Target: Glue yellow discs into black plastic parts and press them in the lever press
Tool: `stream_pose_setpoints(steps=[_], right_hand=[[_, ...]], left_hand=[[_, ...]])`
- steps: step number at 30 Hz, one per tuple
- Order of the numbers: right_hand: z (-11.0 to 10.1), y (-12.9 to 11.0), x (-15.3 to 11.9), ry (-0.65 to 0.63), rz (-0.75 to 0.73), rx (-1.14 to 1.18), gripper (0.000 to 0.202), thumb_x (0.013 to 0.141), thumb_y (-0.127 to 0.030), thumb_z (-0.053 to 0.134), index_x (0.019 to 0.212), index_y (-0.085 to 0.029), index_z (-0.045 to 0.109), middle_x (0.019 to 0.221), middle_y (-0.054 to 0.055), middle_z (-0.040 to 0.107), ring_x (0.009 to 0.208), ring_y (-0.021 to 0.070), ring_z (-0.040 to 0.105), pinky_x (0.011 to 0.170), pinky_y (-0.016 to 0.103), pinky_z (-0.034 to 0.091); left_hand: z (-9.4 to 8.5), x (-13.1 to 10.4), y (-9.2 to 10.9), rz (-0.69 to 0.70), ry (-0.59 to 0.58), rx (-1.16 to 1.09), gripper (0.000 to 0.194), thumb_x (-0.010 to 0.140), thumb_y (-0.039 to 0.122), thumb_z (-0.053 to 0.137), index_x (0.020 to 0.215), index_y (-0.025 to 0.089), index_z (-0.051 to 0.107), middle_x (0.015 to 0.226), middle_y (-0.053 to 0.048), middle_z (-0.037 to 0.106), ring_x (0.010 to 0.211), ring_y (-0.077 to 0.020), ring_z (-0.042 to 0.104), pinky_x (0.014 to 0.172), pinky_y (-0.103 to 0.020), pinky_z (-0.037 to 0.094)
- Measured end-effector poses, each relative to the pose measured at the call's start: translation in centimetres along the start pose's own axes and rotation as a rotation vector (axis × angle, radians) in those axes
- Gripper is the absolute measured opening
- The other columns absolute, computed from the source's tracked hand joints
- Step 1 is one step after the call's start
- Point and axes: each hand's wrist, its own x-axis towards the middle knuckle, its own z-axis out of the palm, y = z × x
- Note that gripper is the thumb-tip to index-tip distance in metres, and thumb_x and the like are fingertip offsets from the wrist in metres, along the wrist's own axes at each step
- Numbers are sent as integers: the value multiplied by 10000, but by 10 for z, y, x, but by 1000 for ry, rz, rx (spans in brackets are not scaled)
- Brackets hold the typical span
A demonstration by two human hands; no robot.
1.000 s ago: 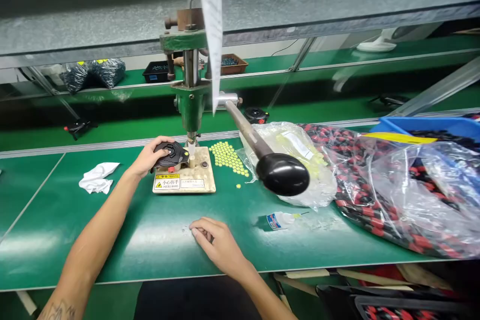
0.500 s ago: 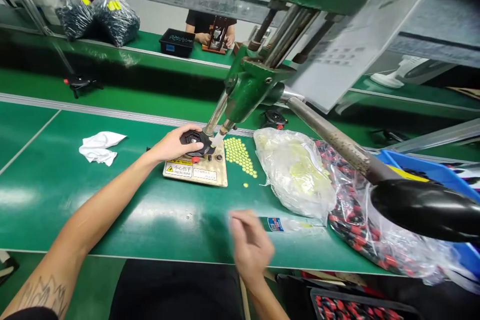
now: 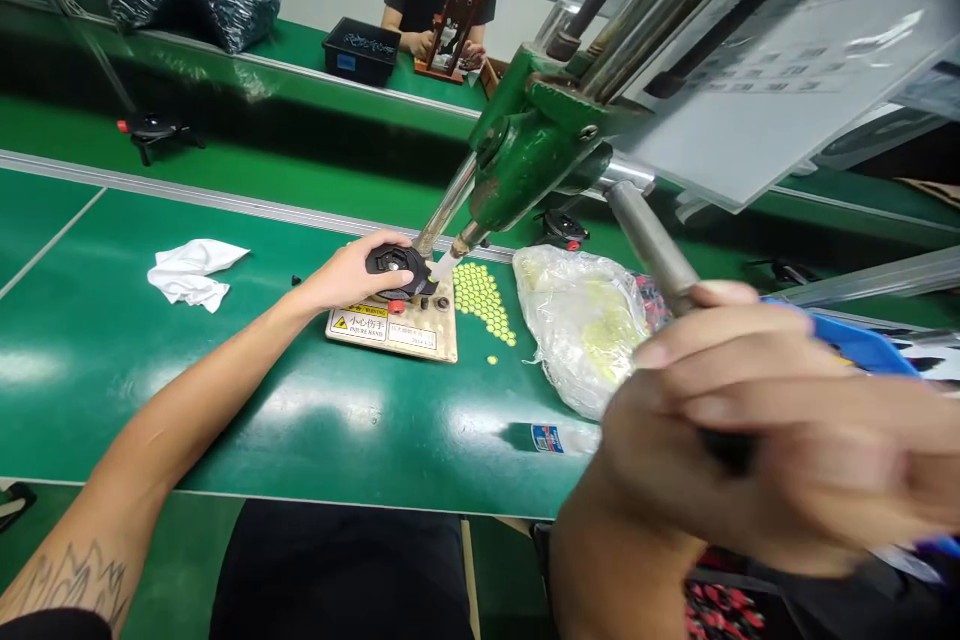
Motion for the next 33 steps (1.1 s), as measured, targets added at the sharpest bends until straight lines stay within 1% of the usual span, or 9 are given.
stream_pose_setpoints(steps=[1, 3, 5, 7, 11, 14, 21, 28, 33], right_hand=[[6, 6, -12, 21, -76, 21, 429, 953, -366, 639, 589, -229, 458, 521, -67, 472, 550, 129, 571, 1023, 551, 548], [13, 16, -34, -6, -117, -26, 395, 955, -256, 642, 596, -230, 476, 526, -67, 512, 586, 144, 596, 1053, 558, 536], [16, 21, -48, -2, -91, -83, 394, 972, -243, 629, 603, -246, 493, 523, -58, 525, 617, 178, 616, 1044, 586, 536], [16, 21, -54, 27, -63, -99, 407, 995, -269, 614, 605, -260, 498, 509, -50, 512, 620, 200, 615, 1027, 605, 540], [13, 18, -51, 12, -38, -99, 406, 1000, -311, 628, 614, -267, 509, 499, -43, 516, 620, 215, 620, 997, 592, 560], [14, 17, -49, 32, -41, -106, 412, 998, -333, 635, 612, -271, 505, 488, -41, 510, 612, 220, 618, 985, 586, 566], [17, 17, -50, 35, -44, -54, 407, 1005, -298, 641, 624, -246, 509, 508, -48, 527, 639, 201, 625, 1006, 555, 553], [15, 17, -50, 26, -45, -48, 385, 1014, -283, 633, 647, -253, 522, 519, -40, 524, 656, 213, 624, 1020, 563, 543], [17, 15, -49, 28, -41, -43, 382, 1019, -287, 627, 653, -249, 525, 517, -40, 522, 657, 211, 619, 994, 548, 550]], left_hand=[[0, 0, 0, -7, 0, -2, 580, 811, 460, 793, 1304, 175, 682, 1342, -102, 736, 1232, -296, 694, 1122, -434, 514], [0, 0, 0, -20, -1, -7, 580, 813, 458, 792, 1308, 177, 679, 1343, -102, 734, 1229, -294, 693, 1118, -432, 519], [0, 0, 0, -15, -4, -9, 570, 812, 448, 792, 1302, 179, 680, 1347, -102, 730, 1235, -294, 689, 1124, -431, 516], [0, 1, -1, 3, -4, -13, 552, 814, 437, 790, 1293, 184, 680, 1348, -96, 728, 1241, -293, 686, 1130, -430, 513], [1, 1, -2, 6, -7, -23, 553, 823, 443, 787, 1298, 182, 675, 1346, -98, 725, 1242, -293, 686, 1122, -429, 519], [1, 1, -2, 8, -13, -25, 560, 822, 431, 783, 1308, 177, 674, 1367, -101, 716, 1260, -290, 678, 1138, -427, 507], [0, 0, -1, 0, -9, -19, 550, 833, 438, 778, 1314, 192, 676, 1360, -89, 725, 1248, -289, 684, 1123, -428, 518], [0, 0, -1, 11, -6, -16, 535, 834, 421, 775, 1310, 198, 677, 1360, -79, 728, 1251, -282, 686, 1135, -424, 512], [0, -1, -1, 8, -5, -9, 536, 841, 425, 766, 1315, 192, 675, 1375, -82, 719, 1259, -282, 682, 1137, -418, 508]])
